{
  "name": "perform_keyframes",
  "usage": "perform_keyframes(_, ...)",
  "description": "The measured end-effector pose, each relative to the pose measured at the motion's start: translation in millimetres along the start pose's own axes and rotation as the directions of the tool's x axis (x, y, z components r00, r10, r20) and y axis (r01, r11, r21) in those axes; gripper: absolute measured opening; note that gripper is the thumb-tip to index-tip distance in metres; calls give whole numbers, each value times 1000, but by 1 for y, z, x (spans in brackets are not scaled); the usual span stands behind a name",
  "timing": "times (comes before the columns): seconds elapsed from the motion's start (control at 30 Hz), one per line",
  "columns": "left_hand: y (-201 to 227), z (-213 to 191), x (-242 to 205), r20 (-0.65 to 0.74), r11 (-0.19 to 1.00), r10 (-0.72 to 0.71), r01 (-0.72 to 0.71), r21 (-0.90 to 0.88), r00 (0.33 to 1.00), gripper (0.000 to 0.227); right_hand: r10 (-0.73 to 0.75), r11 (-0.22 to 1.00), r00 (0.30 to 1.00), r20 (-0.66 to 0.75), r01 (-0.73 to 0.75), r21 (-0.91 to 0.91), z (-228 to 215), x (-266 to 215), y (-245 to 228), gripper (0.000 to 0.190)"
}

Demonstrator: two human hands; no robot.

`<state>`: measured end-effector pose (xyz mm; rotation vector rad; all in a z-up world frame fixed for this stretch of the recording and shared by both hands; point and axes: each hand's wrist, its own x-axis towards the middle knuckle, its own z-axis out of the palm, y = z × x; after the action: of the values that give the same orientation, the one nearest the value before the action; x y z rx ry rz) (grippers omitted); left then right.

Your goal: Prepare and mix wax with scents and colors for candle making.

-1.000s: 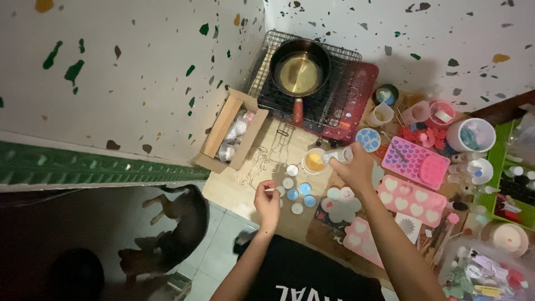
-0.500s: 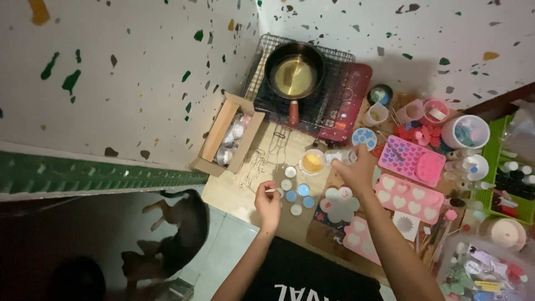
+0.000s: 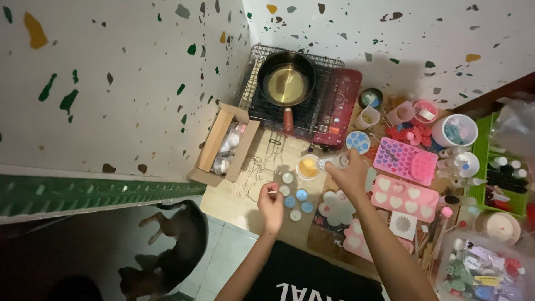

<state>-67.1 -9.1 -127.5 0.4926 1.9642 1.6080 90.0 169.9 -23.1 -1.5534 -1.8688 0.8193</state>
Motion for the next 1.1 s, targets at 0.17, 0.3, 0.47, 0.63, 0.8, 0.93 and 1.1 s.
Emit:
perform_keyframes(0.17, -1, 3, -2, 11, 999, 48, -48, 12, 999, 26, -76, 997, 995, -68, 76, -9, 6, -1, 23, 49)
perform_keyframes(0.3, -4, 10, -1, 31, 999, 35, -35, -8, 999, 25, -141, 989, 969, -205, 147, 14, 38, -7, 94, 48)
perform_keyframes(0.47, -21, 24, -5, 158, 999, 40, -39, -11, 987, 25, 552, 546, 798, 242, -565, 618, 40, -32, 111, 40)
perform_keyframes(0.63, 59, 42, -26, 446, 964, -264, 221, 147, 855, 44, 273, -359, 437, 857, -780, 512, 71, -75, 157, 45)
perform_keyframes(0.8, 46, 61, -37, 632, 980, 39, 93, -174, 774, 67, -33, -308, 261, 965, -921, 239, 47, -108, 123, 65)
perform_keyframes(0.93, 70, 61, -31, 646, 963, 254, -252, -98, 720, 48, 380, 315, 420, 824, -897, 311, 46, -120, 222, 65)
perform_keyframes(1.1, 113, 61, -24, 539, 907, 290, -407, 110, 791, 51, 248, 941, 966, -69, -257, -222, -25, -121, 213, 37)
